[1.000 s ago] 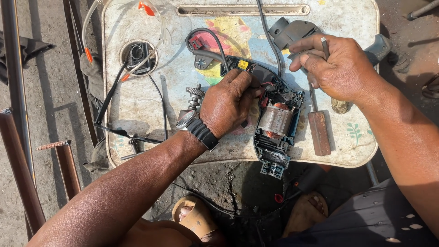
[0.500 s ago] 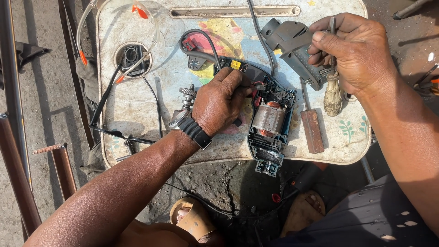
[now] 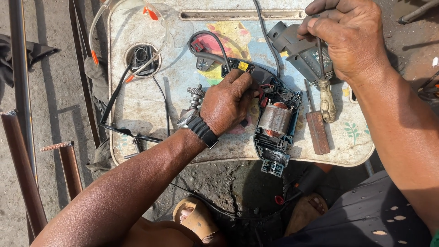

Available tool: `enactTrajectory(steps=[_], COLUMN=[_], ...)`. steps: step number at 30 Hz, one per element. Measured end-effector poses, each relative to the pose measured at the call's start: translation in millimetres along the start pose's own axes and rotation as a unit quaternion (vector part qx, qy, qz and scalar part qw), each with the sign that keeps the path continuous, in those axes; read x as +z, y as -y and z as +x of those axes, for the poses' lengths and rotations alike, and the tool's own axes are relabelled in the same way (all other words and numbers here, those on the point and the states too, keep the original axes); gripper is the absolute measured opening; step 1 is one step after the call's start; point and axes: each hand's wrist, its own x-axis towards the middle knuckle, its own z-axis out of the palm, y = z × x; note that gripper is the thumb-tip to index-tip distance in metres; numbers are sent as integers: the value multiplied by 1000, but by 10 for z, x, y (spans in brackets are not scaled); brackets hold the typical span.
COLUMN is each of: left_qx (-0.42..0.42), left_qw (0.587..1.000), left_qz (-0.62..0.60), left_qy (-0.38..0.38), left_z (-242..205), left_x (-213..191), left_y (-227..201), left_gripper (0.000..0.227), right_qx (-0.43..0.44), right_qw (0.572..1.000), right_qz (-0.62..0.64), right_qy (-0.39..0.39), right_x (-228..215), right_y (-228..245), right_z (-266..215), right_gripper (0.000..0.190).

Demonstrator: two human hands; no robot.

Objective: The person disassembles the housing of a power drill on a plastic tray, pulls out the motor and internal wiring, and uses a screwdriver to manipulate and secure internal components.

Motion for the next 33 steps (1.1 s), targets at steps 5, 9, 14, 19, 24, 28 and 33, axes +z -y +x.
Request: enactTrajectory(steps=[5,9,14,19,24,28,33], left_qx=[9,23,4,24,19,29,62], left_qw=[999,998,993,991,989,989,994], left_qz=[-33,-53,-70,-93,-112,-107,-63], left_qy=[-10,-35,-90,-92,-98,-100,-60], left_z=[-4,-8,-18,-12,-36,15,52], left_x=[-47,-80,-27,84,122,59,-101], left_y=[-21,-15,-78,-61,-77,-98,-23], left_gripper=[4,9,6,7,5,5,7], right_qx=[-290,-306,-230,-143,-49,-28,-19], right_qw=[918,908,911,943,977,979,976], right_qz=[-270,-285,-334,-287,-191,-184,-197], right_qy=[-1,20,76,83,77,87,87], right_x=[190,335,549,542,477,461,524], right_y=[92,45,-95,-155,-360,-408,-419], right_z=[-101,-247,-554,-617,-621,-526,-523], right_gripper=[14,24,20,15,11,9,7])
